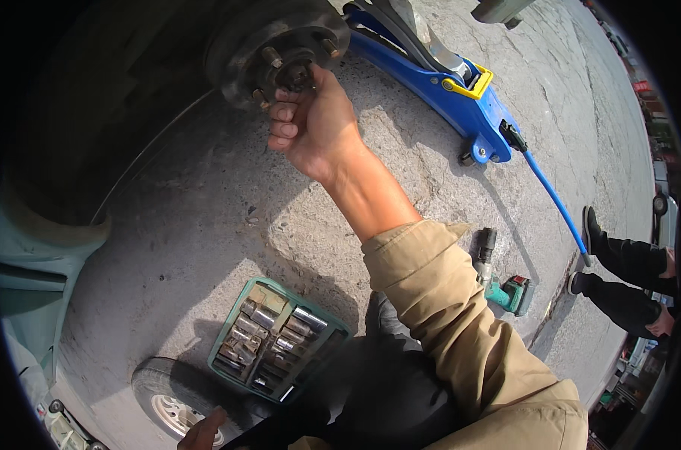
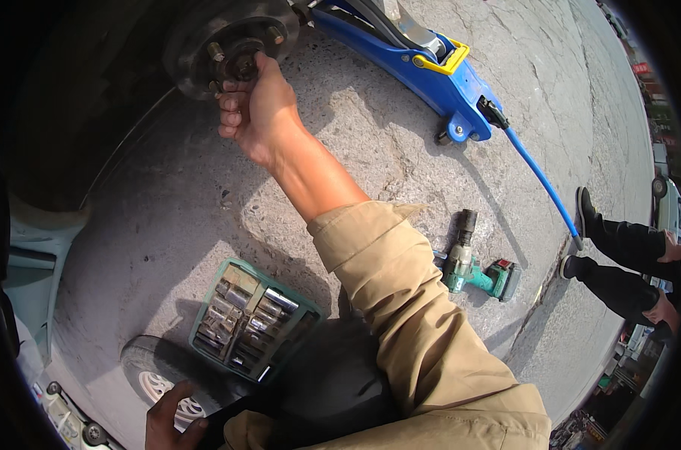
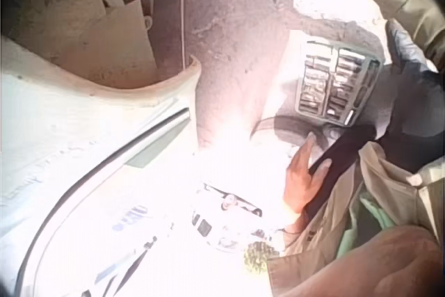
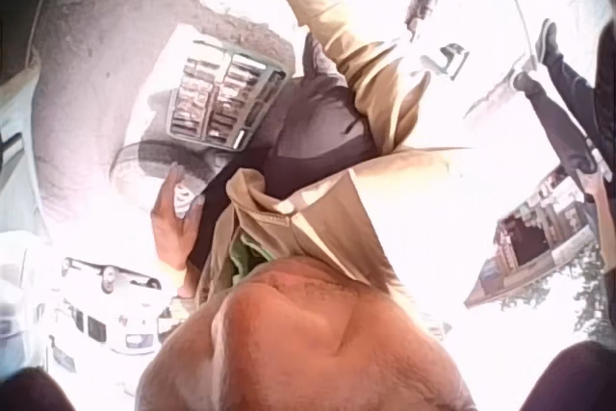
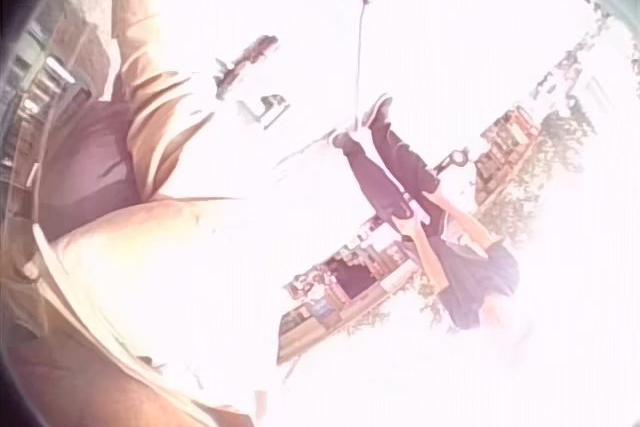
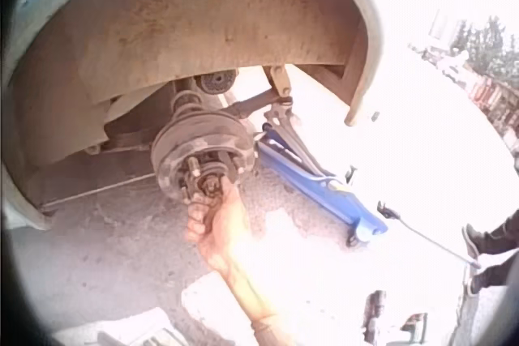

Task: The person uses a cordless impact wrench to remove lug nuts from a car wheel, then removes the wheel and uses pliers to remove a cotter pin from the axle nut. The person then uses the impact wrench to remove the axle nut and finishes by unscrewing it by hand.

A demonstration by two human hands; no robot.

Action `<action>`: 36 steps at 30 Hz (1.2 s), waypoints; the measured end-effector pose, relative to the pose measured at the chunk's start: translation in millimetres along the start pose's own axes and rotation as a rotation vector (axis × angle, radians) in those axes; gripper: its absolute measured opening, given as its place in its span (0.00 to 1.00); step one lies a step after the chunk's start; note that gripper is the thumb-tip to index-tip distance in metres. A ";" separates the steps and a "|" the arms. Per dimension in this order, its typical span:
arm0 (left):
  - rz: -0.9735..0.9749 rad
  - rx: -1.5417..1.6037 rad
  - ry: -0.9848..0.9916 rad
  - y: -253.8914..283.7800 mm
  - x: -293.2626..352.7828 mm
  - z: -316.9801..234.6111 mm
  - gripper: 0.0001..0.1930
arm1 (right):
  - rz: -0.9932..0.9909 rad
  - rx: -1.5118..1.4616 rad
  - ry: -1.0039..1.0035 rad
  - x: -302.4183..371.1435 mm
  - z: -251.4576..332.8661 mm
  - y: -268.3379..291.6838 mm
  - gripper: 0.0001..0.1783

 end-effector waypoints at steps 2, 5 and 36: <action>0.012 0.015 0.014 -2.1 -9.2 8.5 0.31 | -0.179 0.577 0.157 26.8 8.7 19.6 0.35; 0.051 0.015 0.015 -5.7 -19.3 7.0 0.31 | -0.457 1.129 0.493 109.3 27.3 90.0 0.24; -0.886 -0.357 -0.587 142.8 -279.5 -93.8 0.45 | -0.497 1.752 0.610 268.4 16.5 158.3 0.12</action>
Point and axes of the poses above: each hand's wrist, its own x-axis away from the middle knuckle, its own y-axis out of the back of the hand, z = x × y, the point moved 7 cm from there along -x, towards the middle knuckle, and after that the axes turned 14 degrees about -y, right-handed, at the moved point
